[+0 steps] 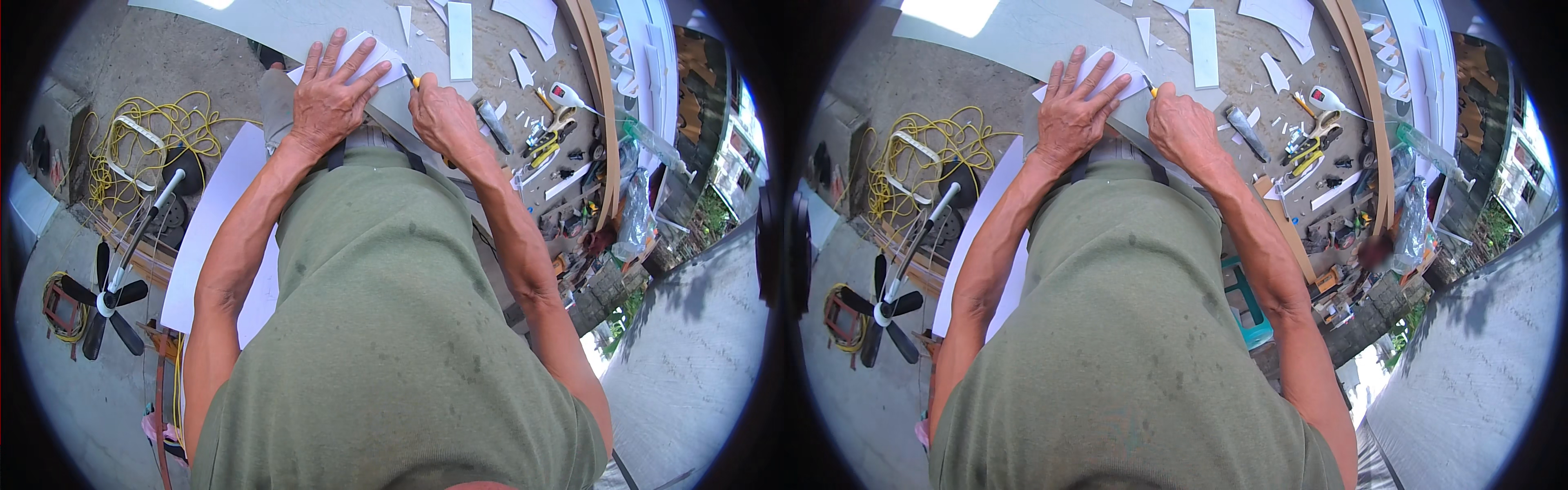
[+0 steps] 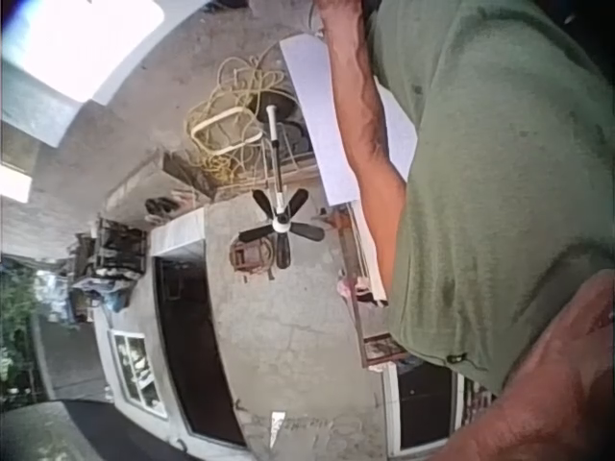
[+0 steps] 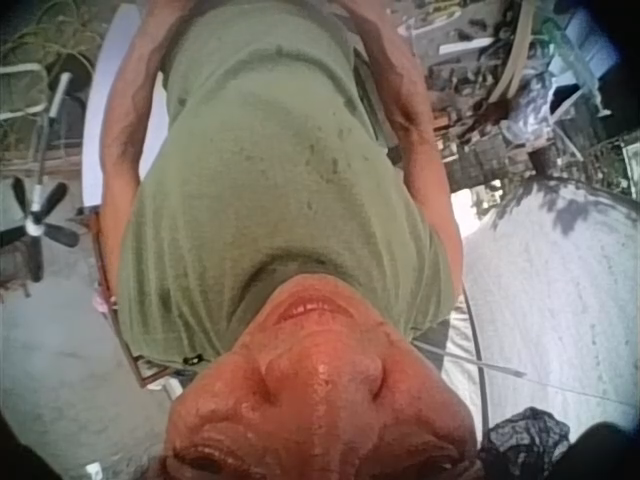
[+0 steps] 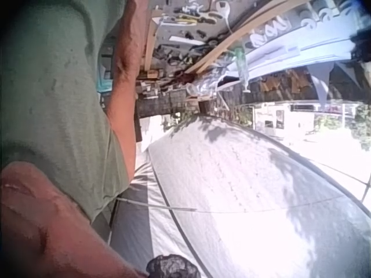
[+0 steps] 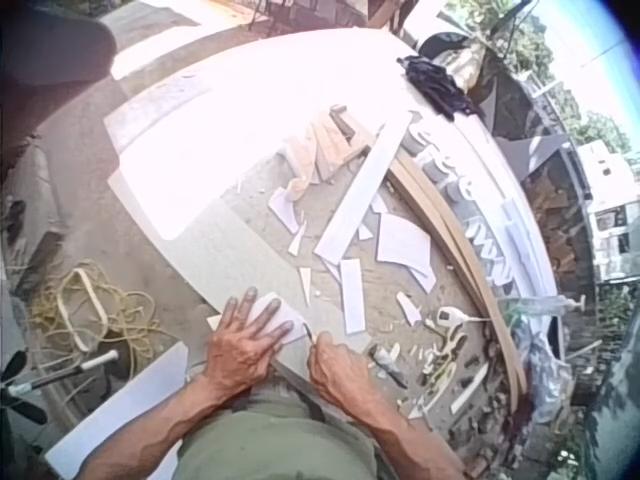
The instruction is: Cutting a specific shape out of a white material using a utility knife on a workbench.
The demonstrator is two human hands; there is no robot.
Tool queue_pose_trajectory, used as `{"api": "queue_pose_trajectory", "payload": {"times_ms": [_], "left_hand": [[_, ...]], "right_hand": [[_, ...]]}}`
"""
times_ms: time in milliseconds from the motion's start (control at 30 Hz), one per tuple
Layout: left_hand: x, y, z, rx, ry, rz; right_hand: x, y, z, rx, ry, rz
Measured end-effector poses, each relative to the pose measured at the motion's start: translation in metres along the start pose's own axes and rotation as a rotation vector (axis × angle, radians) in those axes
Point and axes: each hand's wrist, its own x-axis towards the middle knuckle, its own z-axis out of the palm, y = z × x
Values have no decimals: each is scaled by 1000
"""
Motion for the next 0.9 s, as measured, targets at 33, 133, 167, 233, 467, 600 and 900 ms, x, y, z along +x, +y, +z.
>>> {"api": "queue_pose_trajectory", "payload": {"times_ms": [33,133,167,233,467,600,900], "left_hand": [[0,-1,1,11,-3,3],[1,-2,0,22,-10,8],[1,-2,-1,26,-14,5],[-2,0,-1,18,-16,-2],[1,2,0,5,-2,-6],[0,2,-2,25,3,-15],[1,10,-9,-213,-115,-114]], "right_hand": [[1,1,0,1,-6,-2],[4,0,-3,6,-32,13],[5,-1,-3,9,-56,25],[2,-1,0,30,-54,31],[-3,-9,7,99,-4,111],[0,-3,3,105,-27,95],[37,26,-51,-432,-101,-231]]}}
